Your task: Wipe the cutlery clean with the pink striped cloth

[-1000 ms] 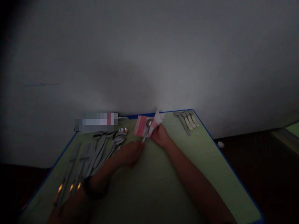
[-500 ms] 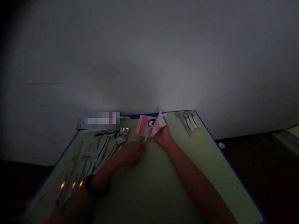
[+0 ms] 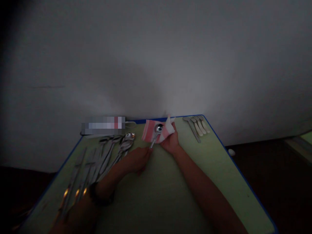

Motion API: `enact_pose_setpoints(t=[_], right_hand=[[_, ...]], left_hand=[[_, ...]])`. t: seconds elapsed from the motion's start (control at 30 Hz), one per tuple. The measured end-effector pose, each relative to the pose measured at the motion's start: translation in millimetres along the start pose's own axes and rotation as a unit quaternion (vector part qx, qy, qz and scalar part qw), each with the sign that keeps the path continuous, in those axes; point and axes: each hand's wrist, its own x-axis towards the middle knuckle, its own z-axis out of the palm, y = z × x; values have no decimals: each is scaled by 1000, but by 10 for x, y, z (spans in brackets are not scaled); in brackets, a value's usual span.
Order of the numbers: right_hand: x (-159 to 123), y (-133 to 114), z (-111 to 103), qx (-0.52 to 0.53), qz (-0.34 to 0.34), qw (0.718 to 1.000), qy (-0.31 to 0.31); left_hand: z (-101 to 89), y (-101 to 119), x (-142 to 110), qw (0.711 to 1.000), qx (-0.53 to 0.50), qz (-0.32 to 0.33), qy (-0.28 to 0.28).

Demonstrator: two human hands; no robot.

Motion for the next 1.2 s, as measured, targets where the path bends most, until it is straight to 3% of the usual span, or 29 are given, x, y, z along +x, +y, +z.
enact_pose_setpoints(t=[0.2,0.7,1.2], right_hand=[[39,23,32,-17,-6,1000,-9],[133,82,-84,-24,-3,1000,17],[113,148,-171,-95,-11,995,25]], left_hand=[[15,-20,20,999,-14,30,0],[-6,-4,3,1000,10,15,-4],[-7,18,10,1000,24,2,0]])
